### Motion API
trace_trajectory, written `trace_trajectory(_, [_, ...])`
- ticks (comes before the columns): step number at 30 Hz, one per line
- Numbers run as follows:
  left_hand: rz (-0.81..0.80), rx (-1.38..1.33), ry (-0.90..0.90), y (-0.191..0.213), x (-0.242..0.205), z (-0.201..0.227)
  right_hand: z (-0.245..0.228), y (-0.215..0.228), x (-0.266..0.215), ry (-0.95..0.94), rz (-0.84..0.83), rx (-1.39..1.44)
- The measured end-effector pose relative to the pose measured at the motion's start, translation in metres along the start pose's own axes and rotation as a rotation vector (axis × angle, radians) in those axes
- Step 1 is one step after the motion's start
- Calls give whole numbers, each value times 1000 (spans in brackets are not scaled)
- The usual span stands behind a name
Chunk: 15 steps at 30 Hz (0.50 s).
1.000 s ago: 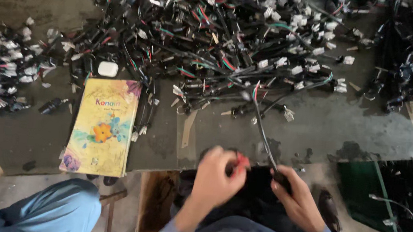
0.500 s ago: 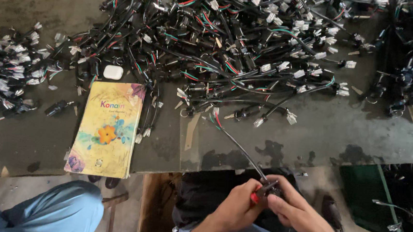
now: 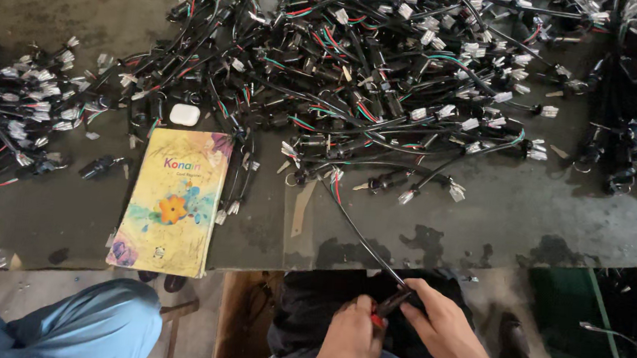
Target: The person repeatedly picks up black wires with connectors from a large pile on a table, uses red-handled pliers to cut the wire near the connector, and drops the cut pieces into a green bin. The process is repeated continuously throughout the clip.
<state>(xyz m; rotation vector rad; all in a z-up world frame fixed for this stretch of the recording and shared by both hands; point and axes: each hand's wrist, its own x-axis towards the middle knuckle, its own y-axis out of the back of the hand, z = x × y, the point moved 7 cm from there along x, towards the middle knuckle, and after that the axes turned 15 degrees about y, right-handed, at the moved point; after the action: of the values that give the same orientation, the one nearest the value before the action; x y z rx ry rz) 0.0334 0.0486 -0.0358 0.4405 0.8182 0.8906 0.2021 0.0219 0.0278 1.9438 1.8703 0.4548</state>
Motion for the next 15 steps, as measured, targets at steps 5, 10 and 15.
trace_trajectory(5, [-92, -141, -11, -16, 7, -14, 16, -6, -4, -53, -20, 28])
trace_trajectory(10, [-270, -298, 474, -29, 28, -40, 4, -3, 6, 108, 131, -291])
trace_trajectory(15, [-248, -136, 166, -23, 5, -22, 18, -12, -17, -140, 104, -347])
